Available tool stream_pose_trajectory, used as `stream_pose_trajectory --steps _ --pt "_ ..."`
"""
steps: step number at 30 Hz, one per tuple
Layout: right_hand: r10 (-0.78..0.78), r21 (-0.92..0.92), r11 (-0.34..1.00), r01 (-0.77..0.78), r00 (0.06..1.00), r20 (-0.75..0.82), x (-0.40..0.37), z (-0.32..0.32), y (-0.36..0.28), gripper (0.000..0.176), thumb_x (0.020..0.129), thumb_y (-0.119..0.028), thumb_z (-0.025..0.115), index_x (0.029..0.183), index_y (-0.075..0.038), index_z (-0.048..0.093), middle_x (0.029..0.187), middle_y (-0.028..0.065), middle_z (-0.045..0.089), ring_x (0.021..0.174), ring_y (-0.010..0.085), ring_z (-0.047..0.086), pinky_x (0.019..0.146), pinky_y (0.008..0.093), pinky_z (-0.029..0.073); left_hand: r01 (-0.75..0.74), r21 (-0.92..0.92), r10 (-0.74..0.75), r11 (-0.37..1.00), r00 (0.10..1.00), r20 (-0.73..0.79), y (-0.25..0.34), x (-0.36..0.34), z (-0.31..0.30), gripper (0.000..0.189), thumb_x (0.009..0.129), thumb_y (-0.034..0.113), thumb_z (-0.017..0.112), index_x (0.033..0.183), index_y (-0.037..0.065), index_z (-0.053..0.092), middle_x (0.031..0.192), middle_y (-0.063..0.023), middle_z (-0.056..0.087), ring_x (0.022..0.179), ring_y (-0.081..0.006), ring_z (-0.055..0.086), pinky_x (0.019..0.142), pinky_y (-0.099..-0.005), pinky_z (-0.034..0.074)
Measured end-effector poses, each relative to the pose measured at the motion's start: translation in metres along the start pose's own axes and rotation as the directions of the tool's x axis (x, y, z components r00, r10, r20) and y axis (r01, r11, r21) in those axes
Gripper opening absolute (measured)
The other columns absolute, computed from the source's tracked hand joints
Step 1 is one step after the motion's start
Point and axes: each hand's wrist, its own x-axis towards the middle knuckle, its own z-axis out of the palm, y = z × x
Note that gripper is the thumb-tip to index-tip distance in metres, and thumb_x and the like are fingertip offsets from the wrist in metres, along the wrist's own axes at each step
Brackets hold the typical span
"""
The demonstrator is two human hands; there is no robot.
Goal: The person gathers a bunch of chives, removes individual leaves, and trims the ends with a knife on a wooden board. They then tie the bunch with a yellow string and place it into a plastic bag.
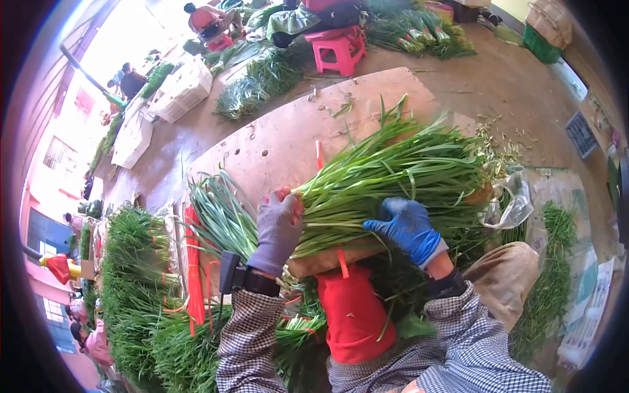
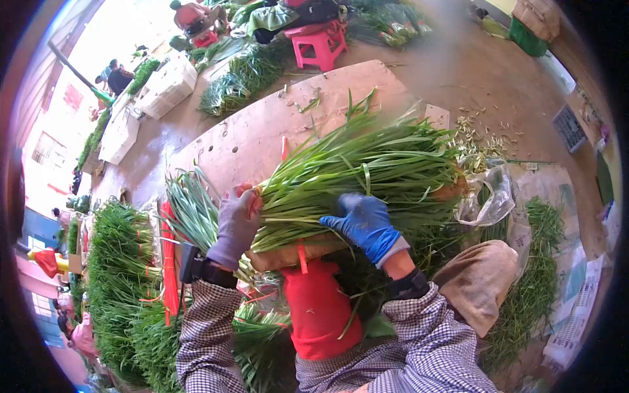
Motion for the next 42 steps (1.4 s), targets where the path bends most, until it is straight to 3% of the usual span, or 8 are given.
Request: stream_pose_trajectory --steps 8,10,14,18,24,32,36,42 --pt "0.043 -0.021 0.999 -0.041 0.994 0.099 0.000 -0.009 0.004 0.025 0.076 -0.029 0.070 0.074 -0.005 0.064 0.071 0.0155 0.062 0.066 0.0348 0.062 0.060 0.0410 0.049 -0.021 -0.059 0.018 0.998 0.998 -0.054 -0.006 -0.008 0.007 0.025 0.080 0.011 0.061 0.104 0.006 0.062 0.107 -0.0146 0.058 0.099 -0.0367 0.052 0.087 -0.0455 0.043" --pt "0.008 0.132 0.991 -0.019 0.997 0.082 -0.016 -0.031 0.012 0.017 0.077 -0.019 0.069 0.072 -0.003 0.064 0.065 0.0109 0.062 0.058 0.0240 0.062 0.056 0.0341 0.048 -0.027 -0.079 0.020 0.997 0.997 -0.078 -0.006 -0.007 0.007 0.024 0.080 0.011 0.061 0.104 0.006 0.062 0.106 -0.0147 0.058 0.098 -0.0368 0.053 0.086 -0.0454 0.043" --pt "0.384 0.373 0.797 -0.476 0.875 0.296 -0.063 -0.093 0.023 0.016 0.080 -0.012 0.070 0.069 -0.002 0.064 0.060 0.0009 0.061 0.056 0.0071 0.056 0.053 0.0251 0.046 -0.037 -0.048 0.033 0.998 0.997 -0.072 -0.006 -0.007 0.005 0.024 0.081 0.013 0.062 0.104 0.006 0.062 0.105 -0.0140 0.059 0.096 -0.0367 0.054 0.084 -0.0461 0.044" --pt "0.515 0.374 0.708 -0.599 0.800 0.307 -0.137 -0.124 0.059 0.013 0.077 -0.011 0.072 0.071 -0.001 0.065 0.060 0.0022 0.061 0.057 0.0078 0.057 0.056 0.0256 0.048 -0.076 0.023 0.078 0.997 0.993 -0.085 -0.009 -0.010 -0.002 0.025 0.081 0.015 0.063 0.105 0.006 0.062 0.108 -0.0138 0.060 0.098 -0.0365 0.054 0.084 -0.0458 0.045" --pt "0.384 -0.128 0.922 -0.366 0.814 0.436 -0.220 -0.075 0.073 0.019 0.076 -0.024 0.070 0.083 -0.005 0.069 0.075 0.0141 0.068 0.069 0.0291 0.066 0.066 0.0382 0.052 -0.087 0.019 0.089 0.996 0.981 -0.174 -0.006 -0.016 -0.014 0.031 0.080 0.009 0.065 0.111 0.009 0.062 0.113 -0.0158 0.058 0.101 -0.0352 0.055 0.086 -0.0444 0.045" --pt "0.231 0.010 0.965 -0.263 0.865 0.446 -0.204 -0.037 0.052 0.020 0.077 -0.026 0.065 0.088 -0.011 0.070 0.081 0.0146 0.067 0.077 0.0352 0.065 0.068 0.0429 0.052 -0.315 0.151 0.320 0.937 0.947 -0.008 0.042 -0.036 -0.021 0.034 0.079 0.015 0.066 0.113 0.017 0.065 0.110 -0.0129 0.057 0.099 -0.0335 0.053 0.097 -0.0500 0.040" --pt "0.100 0.096 0.985 -0.140 0.935 0.339 -0.199 -0.037 0.046 0.018 0.079 -0.024 0.064 0.088 -0.010 0.070 0.080 0.0144 0.066 0.078 0.0343 0.065 0.068 0.0424 0.052 -0.261 0.152 0.248 0.953 0.964 0.095 0.040 -0.027 -0.005 0.021 0.078 0.018 0.067 0.099 0.016 0.067 0.102 -0.0081 0.059 0.097 -0.0322 0.053 0.099 -0.0523 0.037" --pt "0.188 0.186 0.953 -0.239 0.949 0.254 -0.192 -0.038 0.046 0.015 0.081 -0.021 0.068 0.088 -0.007 0.069 0.082 0.0144 0.067 0.073 0.0326 0.065 0.066 0.0387 0.052 -0.287 0.082 0.287 0.955 0.958 0.003 0.044 -0.019 -0.025 0.016 0.079 0.015 0.067 0.095 0.013 0.064 0.096 -0.0083 0.060 0.093 -0.0339 0.055 0.098 -0.0524 0.039"
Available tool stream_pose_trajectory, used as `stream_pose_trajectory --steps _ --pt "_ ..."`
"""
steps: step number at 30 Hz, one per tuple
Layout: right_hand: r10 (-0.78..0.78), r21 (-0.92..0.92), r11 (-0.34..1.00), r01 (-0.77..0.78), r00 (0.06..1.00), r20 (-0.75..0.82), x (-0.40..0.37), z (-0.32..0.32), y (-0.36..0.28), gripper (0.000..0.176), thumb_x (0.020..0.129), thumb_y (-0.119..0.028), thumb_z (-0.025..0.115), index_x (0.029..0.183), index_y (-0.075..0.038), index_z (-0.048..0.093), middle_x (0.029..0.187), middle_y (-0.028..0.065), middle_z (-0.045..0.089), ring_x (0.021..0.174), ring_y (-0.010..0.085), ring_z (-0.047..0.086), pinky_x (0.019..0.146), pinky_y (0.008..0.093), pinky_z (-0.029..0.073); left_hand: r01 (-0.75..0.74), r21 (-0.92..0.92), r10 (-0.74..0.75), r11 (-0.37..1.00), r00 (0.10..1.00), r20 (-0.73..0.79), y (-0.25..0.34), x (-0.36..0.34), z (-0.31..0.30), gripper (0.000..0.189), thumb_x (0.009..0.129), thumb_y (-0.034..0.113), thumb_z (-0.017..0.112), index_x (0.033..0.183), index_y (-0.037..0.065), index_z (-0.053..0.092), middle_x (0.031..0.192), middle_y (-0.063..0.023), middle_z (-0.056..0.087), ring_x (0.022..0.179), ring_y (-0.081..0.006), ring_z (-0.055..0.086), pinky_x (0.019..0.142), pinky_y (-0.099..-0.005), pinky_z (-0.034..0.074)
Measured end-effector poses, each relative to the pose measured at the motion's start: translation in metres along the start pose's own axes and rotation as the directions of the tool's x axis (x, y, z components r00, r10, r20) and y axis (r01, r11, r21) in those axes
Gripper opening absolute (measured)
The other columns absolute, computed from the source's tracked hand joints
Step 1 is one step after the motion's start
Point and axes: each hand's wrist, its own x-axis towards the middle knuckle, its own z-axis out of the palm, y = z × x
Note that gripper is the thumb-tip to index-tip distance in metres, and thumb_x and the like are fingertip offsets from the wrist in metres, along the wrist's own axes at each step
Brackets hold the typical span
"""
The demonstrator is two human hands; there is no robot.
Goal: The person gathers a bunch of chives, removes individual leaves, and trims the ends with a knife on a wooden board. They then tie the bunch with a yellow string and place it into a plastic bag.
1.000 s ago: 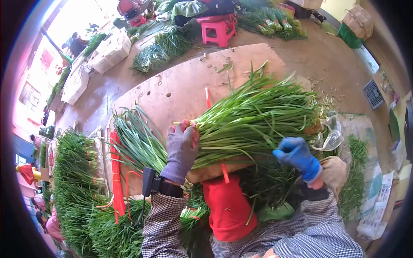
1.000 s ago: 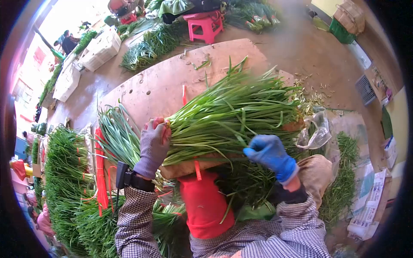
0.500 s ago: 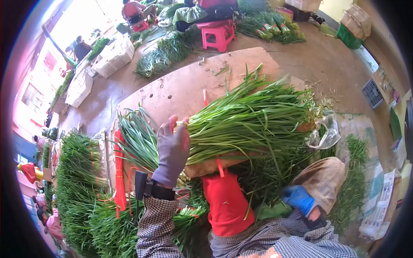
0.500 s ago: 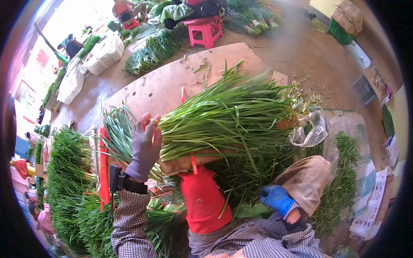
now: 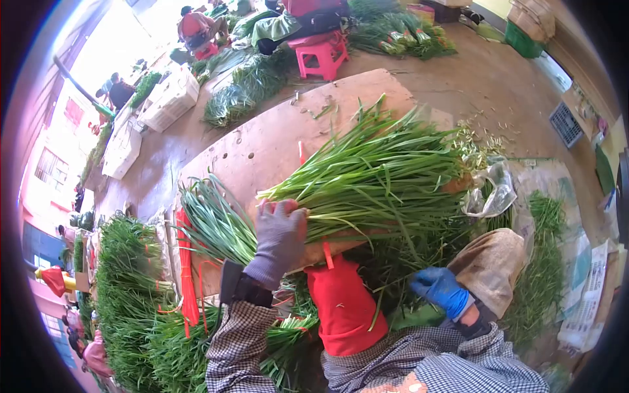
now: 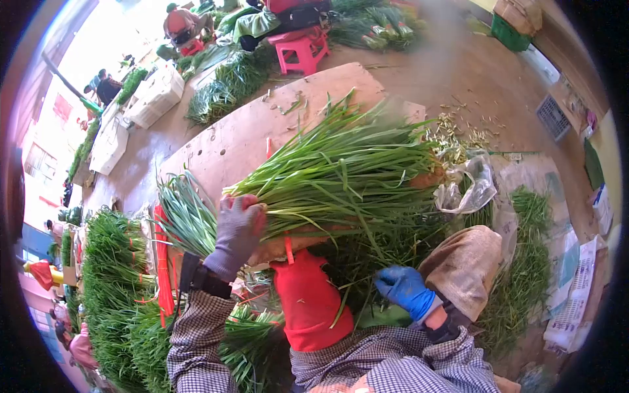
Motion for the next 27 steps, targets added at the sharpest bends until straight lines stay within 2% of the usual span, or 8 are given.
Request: stream_pose_trajectory --steps 7,10,12,16,20,22,24,27 --pt "-0.215 0.185 0.942 0.279 0.929 -0.301 0.062 -0.019 -0.056 0.015 0.081 -0.020 0.073 0.087 -0.007 0.069 0.078 0.0126 0.066 0.069 0.0289 0.065 0.064 0.0368 0.052 -0.029 0.061 0.033 0.998 0.998 -0.051 0.010 0.002 -0.068 0.018 0.079 0.012 0.066 0.096 0.010 0.064 0.085 -0.0069 0.062 0.083 -0.0301 0.058 0.098 -0.0512 0.041" --pt "-0.423 0.020 0.888 0.460 0.832 -0.358 0.096 -0.023 -0.105 0.015 0.081 -0.017 0.072 0.091 -0.006 0.068 0.081 0.0101 0.066 0.068 0.0246 0.065 0.063 0.0349 0.052 -0.058 0.026 0.059 0.998 0.998 -0.039 0.025 0.003 -0.083 0.017 0.079 0.012 0.066 0.096 0.009 0.064 0.085 -0.0073 0.061 0.082 -0.0299 0.058 0.098 -0.0512 0.041" --pt "-0.508 -0.160 0.861 0.482 0.829 -0.234 0.111 -0.018 -0.129 0.016 0.081 -0.020 0.071 0.084 -0.005 0.065 0.075 0.0107 0.062 0.065 0.0280 0.063 0.059 0.0386 0.050 -0.078 0.006 0.078 0.997 0.996 -0.053 0.044 0.009 -0.100 0.014 0.080 0.008 0.070 0.089 0.007 0.059 0.082 -0.0079 0.061 0.081 -0.0313 0.059 0.095 -0.0512 0.044" --pt "-0.600 -0.196 0.800 0.568 0.770 -0.217 0.129 0.004 -0.116 0.018 0.081 -0.021 0.068 0.075 -0.006 0.062 0.071 0.0127 0.059 0.062 0.0312 0.061 0.056 0.0414 0.048 -0.125 -0.049 0.123 0.991 0.992 -0.026 0.051 0.008 -0.117 0.014 0.078 0.004 0.070 0.088 0.006 0.060 0.081 -0.0088 0.061 0.079 -0.0315 0.059 0.092 -0.0498 0.046" --pt "-0.371 -0.418 0.844 0.336 0.929 -0.001 0.092 -0.001 -0.033 0.021 0.080 -0.026 0.066 0.071 -0.007 0.062 0.068 0.0144 0.059 0.063 0.0353 0.060 0.056 0.0428 0.047 -0.056 0.004 0.056 0.998 0.996 -0.063 0.026 0.001 -0.126 0.013 0.081 0.005 0.065 0.093 0.006 0.061 0.079 -0.0094 0.058 0.076 -0.0310 0.058 0.091 -0.0447 0.048" --pt "-0.252 -0.334 0.919 0.212 0.964 -0.082 0.068 -0.008 0.012 0.026 0.079 -0.030 0.066 0.069 -0.007 0.062 0.067 0.0157 0.058 0.063 0.0359 0.059 0.056 0.0427 0.047 0.026 -0.287 -0.074 0.958 0.985 -0.158 0.023 0.000 -0.132 0.014 0.080 -0.001 0.069 0.089 0.003 0.059 0.075 -0.0099 0.057 0.071 -0.0280 0.058 0.082 -0.0349 0.051" --pt "-0.157 -0.321 0.939 0.125 0.985 -0.076 0.051 -0.020 0.011 0.026 0.078 -0.032 0.066 0.070 -0.008 0.063 0.069 0.0154 0.060 0.064 0.0367 0.060 0.057 0.0435 0.047 0.240 -0.723 -0.440 0.648 0.892 -0.098 0.037 0.009 -0.140 0.016 0.081 -0.005 0.071 0.080 0.002 0.056 0.091 -0.0089 0.068 0.078 -0.0130 0.062 0.071 -0.0255 0.051" --pt "-0.090 -0.305 0.950 0.062 0.993 -0.078 0.045 -0.017 0.012 0.026 0.078 -0.034 0.067 0.073 -0.009 0.065 0.072 0.0152 0.063 0.067 0.0373 0.061 0.059 0.0442 0.048 0.052 -0.913 -0.471 0.405 0.868 -0.159 0.048 0.034 -0.161 0.011 0.083 -0.002 0.070 0.091 0.000 0.062 0.099 -0.0113 0.069 0.081 -0.0126 0.064 0.074 -0.0248 0.052"
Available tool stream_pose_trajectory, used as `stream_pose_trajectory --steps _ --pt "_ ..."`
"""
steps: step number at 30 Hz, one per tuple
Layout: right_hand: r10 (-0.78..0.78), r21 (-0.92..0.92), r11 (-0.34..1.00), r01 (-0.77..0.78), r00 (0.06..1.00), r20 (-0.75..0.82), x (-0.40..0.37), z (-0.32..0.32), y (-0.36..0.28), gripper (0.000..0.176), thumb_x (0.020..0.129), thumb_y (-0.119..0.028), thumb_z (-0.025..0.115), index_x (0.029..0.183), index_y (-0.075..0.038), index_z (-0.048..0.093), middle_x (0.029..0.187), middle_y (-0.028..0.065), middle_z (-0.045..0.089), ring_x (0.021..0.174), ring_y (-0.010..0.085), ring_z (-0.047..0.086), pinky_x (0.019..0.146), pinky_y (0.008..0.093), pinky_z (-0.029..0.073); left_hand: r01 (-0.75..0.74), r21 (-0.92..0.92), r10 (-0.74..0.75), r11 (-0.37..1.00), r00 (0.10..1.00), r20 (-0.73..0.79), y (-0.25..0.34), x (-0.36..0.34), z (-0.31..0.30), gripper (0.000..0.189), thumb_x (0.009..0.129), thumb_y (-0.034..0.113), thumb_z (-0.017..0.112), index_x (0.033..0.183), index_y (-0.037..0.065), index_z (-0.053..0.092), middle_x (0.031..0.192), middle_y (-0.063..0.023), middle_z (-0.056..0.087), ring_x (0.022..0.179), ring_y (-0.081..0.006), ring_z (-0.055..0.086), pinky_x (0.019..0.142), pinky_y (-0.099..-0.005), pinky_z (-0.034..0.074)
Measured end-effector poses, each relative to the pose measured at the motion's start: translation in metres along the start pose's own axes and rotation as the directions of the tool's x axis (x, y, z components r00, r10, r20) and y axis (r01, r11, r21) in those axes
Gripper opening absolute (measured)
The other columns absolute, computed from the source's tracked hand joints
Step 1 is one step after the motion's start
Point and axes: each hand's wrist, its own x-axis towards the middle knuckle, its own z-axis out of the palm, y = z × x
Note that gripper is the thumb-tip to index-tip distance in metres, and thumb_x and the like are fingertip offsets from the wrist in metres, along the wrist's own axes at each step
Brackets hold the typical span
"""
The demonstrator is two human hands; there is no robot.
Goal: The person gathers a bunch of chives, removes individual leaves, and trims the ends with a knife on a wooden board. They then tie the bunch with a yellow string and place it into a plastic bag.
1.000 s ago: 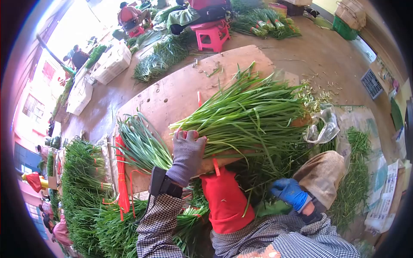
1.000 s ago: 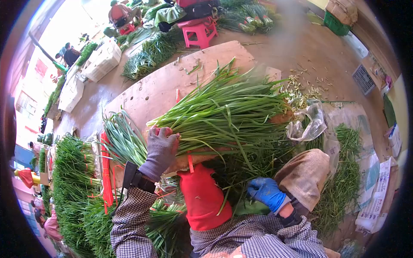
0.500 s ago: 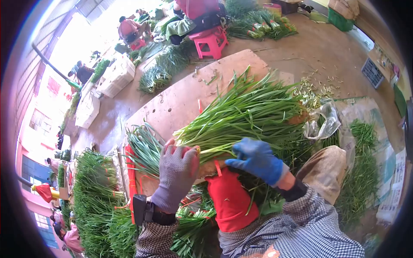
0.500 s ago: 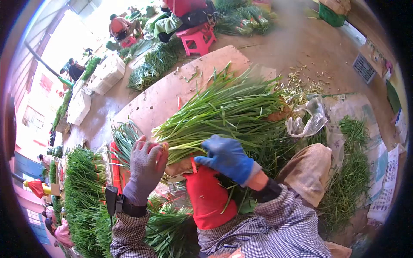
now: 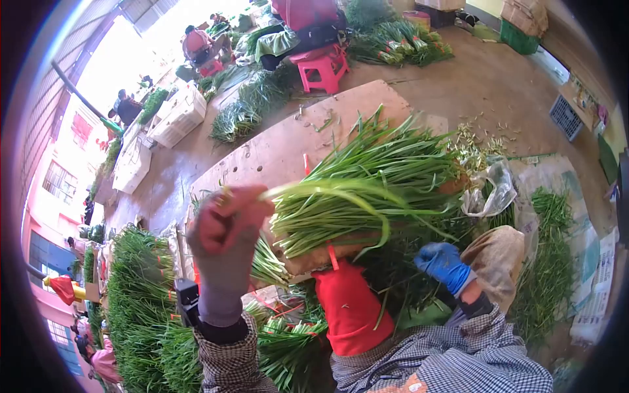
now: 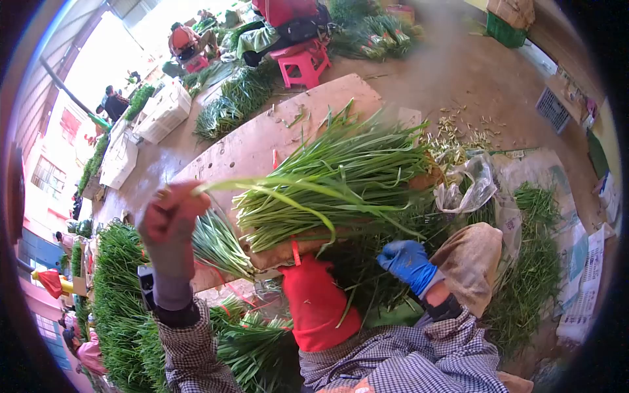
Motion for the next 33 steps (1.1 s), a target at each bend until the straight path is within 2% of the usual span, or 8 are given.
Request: stream_pose_trajectory --steps 3,5,7,13,23,29,31,33 --pt "-0.002 0.069 0.998 0.001 1.000 0.016 0.002 0.004 -0.018 0.024 0.078 -0.032 0.068 0.074 -0.009 0.066 0.074 0.0151 0.064 0.071 0.0364 0.063 0.061 0.0432 0.049 -0.041 -0.160 0.044 0.986 0.999 0.016 0.008 0.028 0.006 0.016 0.086 0.002 0.069 0.101 -0.001 0.065 0.099 -0.0116 0.069 0.081 -0.0137 0.064 0.076 -0.0260 0.052" --pt "-0.048 0.249 0.967 0.047 0.999 -0.001 0.004 0.007 -0.026 0.023 0.079 -0.031 0.068 0.075 -0.008 0.066 0.076 0.0152 0.064 0.072 0.0362 0.063 0.062 0.0429 0.049 -0.092 0.076 0.089 0.993 0.995 0.036 -0.013 0.036 0.017 0.015 0.087 0.006 0.068 0.100 -0.001 0.065 0.098 -0.0076 0.069 0.084 -0.0140 0.065 0.078 -0.0267 0.051" --pt "-0.092 0.257 0.962 0.092 0.996 -0.011 0.001 0.020 -0.023 0.021 0.080 -0.028 0.068 0.075 -0.007 0.066 0.077 0.0158 0.064 0.073 0.0366 0.063 0.062 0.0424 0.049 0.140 0.286 -0.167 0.948 0.983 0.072 -0.057 0.032 0.006 0.016 0.087 0.007 0.068 0.101 0.000 0.065 0.098 -0.0076 0.070 0.090 -0.0127 0.064 0.079 -0.0265 0.050" --pt "-0.067 0.224 0.973 0.050 0.995 0.067 -0.005 0.030 -0.025 0.019 0.079 -0.025 0.069 0.074 -0.007 0.066 0.069 0.0144 0.061 0.065 0.0326 0.061 0.058 0.0395 0.048 -0.162 0.807 -0.071 0.568 0.967 0.244 -0.194 -0.023 -0.046 0.012 0.082 0.015 0.068 0.088 0.006 0.063 0.082 -0.0136 0.060 0.081 -0.0364 0.058 0.071 -0.0451 0.048" --pt "-0.056 0.264 0.964 0.018 0.989 0.138 0.000 0.028 -0.037 0.025 0.081 -0.031 0.067 0.077 -0.007 0.068 0.071 0.0150 0.064 0.066 0.0340 0.063 0.059 0.0402 0.049 -0.117 0.824 -0.171 0.555 0.953 0.251 -0.140 -0.018 -0.059 0.035 0.079 0.018 0.070 0.111 0.006 0.062 0.108 -0.0155 0.061 0.103 -0.0347 0.056 0.090 -0.0429 0.045" --pt "-0.065 0.394 0.918 0.040 0.997 0.050 -0.005 0.048 -0.036 0.027 0.081 -0.034 0.069 0.077 -0.008 0.068 0.070 0.0144 0.063 0.065 0.0334 0.063 0.059 0.0390 0.049 -0.173 0.812 0.032 0.557 0.982 0.187 -0.174 0.017 -0.012 0.055 0.091 0.035 0.058 0.131 -0.001 0.048 0.122 -0.0276 0.054 0.116 -0.0418 0.050 0.101 -0.0483 0.037" --pt "-0.034 0.400 0.917 -0.018 0.992 0.123 -0.008 0.042 -0.039 0.027 0.081 -0.034 0.069 0.076 -0.008 0.067 0.069 0.0143 0.063 0.065 0.0337 0.062 0.059 0.0394 0.049 -0.166 0.846 -0.015 0.507 0.979 0.201 -0.192 0.024 0.002 0.064 0.094 0.046 0.050 0.135 -0.002 0.044 0.122 -0.0307 0.053 0.116 -0.0422 0.050 0.103 -0.0508 0.034" --pt "-0.009 0.404 0.912 -0.070 0.982 0.189 -0.006 0.028 -0.034 0.028 0.080 -0.035 0.070 0.075 -0.008 0.067 0.069 0.0141 0.063 0.064 0.0339 0.062 0.059 0.0398 0.049 0.053 0.916 -0.549 0.399 0.813 0.192 -0.199 0.019 0.013 0.067 0.094 0.051 0.046 0.136 0.000 0.044 0.123 -0.0281 0.054 0.116 -0.0409 0.050 0.100 -0.0531 0.035"
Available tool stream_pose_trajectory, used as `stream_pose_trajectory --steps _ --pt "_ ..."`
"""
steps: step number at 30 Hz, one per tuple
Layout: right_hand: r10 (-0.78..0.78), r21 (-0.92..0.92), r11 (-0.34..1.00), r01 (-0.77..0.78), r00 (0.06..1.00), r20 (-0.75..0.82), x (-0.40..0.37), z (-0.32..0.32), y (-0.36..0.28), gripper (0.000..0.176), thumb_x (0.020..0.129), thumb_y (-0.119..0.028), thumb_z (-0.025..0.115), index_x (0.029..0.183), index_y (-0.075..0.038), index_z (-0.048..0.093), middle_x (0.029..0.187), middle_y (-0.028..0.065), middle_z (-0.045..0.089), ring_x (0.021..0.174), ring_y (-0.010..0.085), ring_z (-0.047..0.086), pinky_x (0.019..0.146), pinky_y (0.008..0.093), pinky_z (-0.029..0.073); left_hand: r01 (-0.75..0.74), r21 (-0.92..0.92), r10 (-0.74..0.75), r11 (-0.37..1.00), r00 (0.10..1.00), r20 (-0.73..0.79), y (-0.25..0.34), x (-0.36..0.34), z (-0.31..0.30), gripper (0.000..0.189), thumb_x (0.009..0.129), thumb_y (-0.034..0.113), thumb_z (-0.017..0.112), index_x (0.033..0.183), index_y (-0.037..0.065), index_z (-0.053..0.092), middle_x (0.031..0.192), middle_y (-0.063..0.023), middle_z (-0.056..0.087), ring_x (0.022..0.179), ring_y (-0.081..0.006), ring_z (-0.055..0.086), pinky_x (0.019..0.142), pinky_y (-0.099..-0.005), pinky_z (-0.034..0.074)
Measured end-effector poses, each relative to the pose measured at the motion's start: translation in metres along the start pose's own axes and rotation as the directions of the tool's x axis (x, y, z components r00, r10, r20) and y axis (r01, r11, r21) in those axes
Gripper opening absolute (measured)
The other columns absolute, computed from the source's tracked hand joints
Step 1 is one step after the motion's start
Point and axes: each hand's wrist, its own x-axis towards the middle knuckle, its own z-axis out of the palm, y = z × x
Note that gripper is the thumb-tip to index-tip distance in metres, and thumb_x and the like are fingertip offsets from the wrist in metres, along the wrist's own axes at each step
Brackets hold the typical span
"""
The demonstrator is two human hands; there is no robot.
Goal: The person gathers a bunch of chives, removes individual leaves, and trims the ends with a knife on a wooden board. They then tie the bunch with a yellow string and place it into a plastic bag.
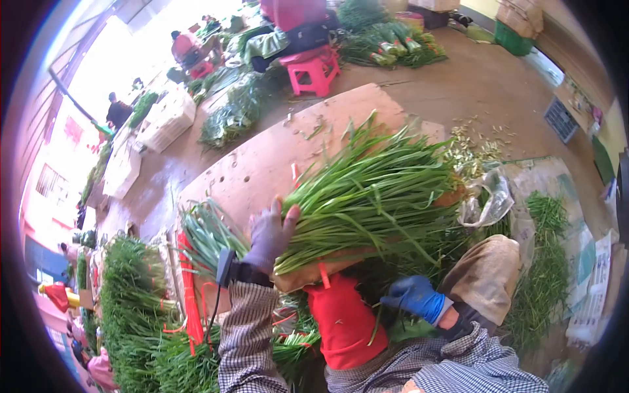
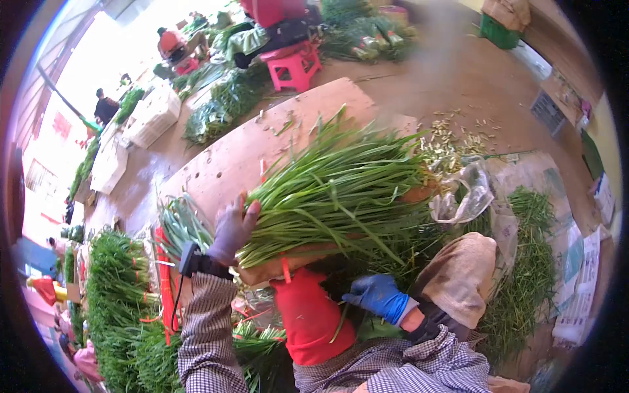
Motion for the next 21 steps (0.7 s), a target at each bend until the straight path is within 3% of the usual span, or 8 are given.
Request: stream_pose_trajectory --steps 2,4,6,9,12,14,15,21 --pt "0.109 -0.128 0.987 -0.095 0.988 0.111 -0.004 -0.013 -0.001 0.026 0.079 -0.033 0.069 0.078 -0.008 0.067 0.072 0.0149 0.064 0.067 0.0347 0.062 0.062 0.0405 0.049 -0.043 0.042 0.043 0.998 0.999 -0.011 -0.001 -0.019 0.022 0.068 0.094 0.054 0.043 0.137 0.001 0.044 0.122 -0.0227 0.057 0.115 -0.0382 0.051 0.098 -0.0526 0.036" --pt "0.131 -0.096 0.988 -0.124 0.989 0.063 -0.010 -0.019 0.011 0.026 0.079 -0.033 0.068 0.080 -0.007 0.067 0.074 0.0154 0.064 0.070 0.0356 0.062 0.063 0.0413 0.050 -0.131 0.253 0.212 0.958 0.922 -0.323 -0.010 -0.026 0.046 0.068 0.095 0.054 0.042 0.138 0.002 0.043 0.120 -0.0183 0.059 0.113 -0.0362 0.052 0.098 -0.0514 0.035" --pt "0.151 -0.075 0.986 -0.149 0.988 0.020 -0.017 -0.023 0.024 0.025 0.079 -0.032 0.067 0.081 -0.007 0.067 0.076 0.0159 0.064 0.072 0.0366 0.062 0.065 0.0420 0.050 -0.106 0.236 0.171 0.966 0.946 -0.275 -0.007 -0.022 0.047 0.068 0.095 0.054 0.041 0.139 0.002 0.043 0.121 -0.0177 0.058 0.113 -0.0359 0.052 0.100 -0.0511 0.034" --pt "-0.093 -0.193 0.980 0.049 0.969 -0.228 -0.024 -0.037 0.030 0.023 0.081 -0.029 0.065 0.084 -0.007 0.067 0.082 0.0156 0.064 0.079 0.0361 0.063 0.069 0.0436 0.050 -0.035 0.250 0.086 0.968 0.978 -0.192 0.001 -0.019 0.037 0.068 0.095 0.054 0.041 0.140 0.003 0.041 0.123 -0.0174 0.057 0.114 -0.0362 0.051 0.102 -0.0513 0.032" --pt "0.020 -0.137 0.989 -0.051 0.976 -0.218 -0.041 -0.068 0.020 0.019 0.082 -0.025 0.067 0.088 -0.007 0.070 0.082 0.0133 0.066 0.079 0.0311 0.065 0.068 0.0388 0.051 -0.008 0.271 0.048 0.962 0.989 -0.139 0.010 -0.021 0.026 0.072 0.094 0.056 0.041 0.141 0.002 0.040 0.133 -0.0217 0.050 0.124 -0.0405 0.044 0.107 -0.0535 0.027" --pt "0.000 -0.168 0.985 -0.044 0.967 -0.253 -0.052 -0.080 0.020 0.017 0.082 -0.023 0.069 0.087 -0.006 0.070 0.082 0.0126 0.066 0.078 0.0296 0.065 0.069 0.0378 0.051 0.008 0.349 0.088 0.937 0.962 -0.260 0.016 -0.028 0.020 0.075 0.093 0.058 0.040 0.143 0.002 0.037 0.139 -0.0278 0.042 0.134 -0.0443 0.032 0.110 -0.0583 0.019" --pt "0.009 -0.114 0.992 -0.047 0.948 -0.317 -0.058 -0.084 0.019 0.017 0.082 -0.021 0.070 0.087 -0.006 0.070 0.082 0.0124 0.067 0.078 0.0290 0.065 0.069 0.0372 0.051 -0.087 0.290 0.165 0.953 0.952 -0.257 0.018 -0.030 0.015 0.088 0.087 0.067 0.045 0.147 0.004 0.031 0.146 -0.0317 0.031 0.141 -0.0461 0.019 0.111 -0.0631 0.011" --pt "-0.041 -0.019 0.999 0.037 0.866 -0.498 -0.076 -0.088 0.023 0.015 0.082 -0.018 0.069 0.089 -0.006 0.069 0.082 0.0135 0.066 0.077 0.0310 0.065 0.071 0.0391 0.052 -0.391 0.442 0.448 0.807 0.894 -0.027 0.106 -0.056 0.021 0.129 0.057 0.080 0.065 0.151 0.005 0.018 0.152 -0.0300 0.018 0.141 -0.0475 0.013 0.111 -0.0650 0.006"
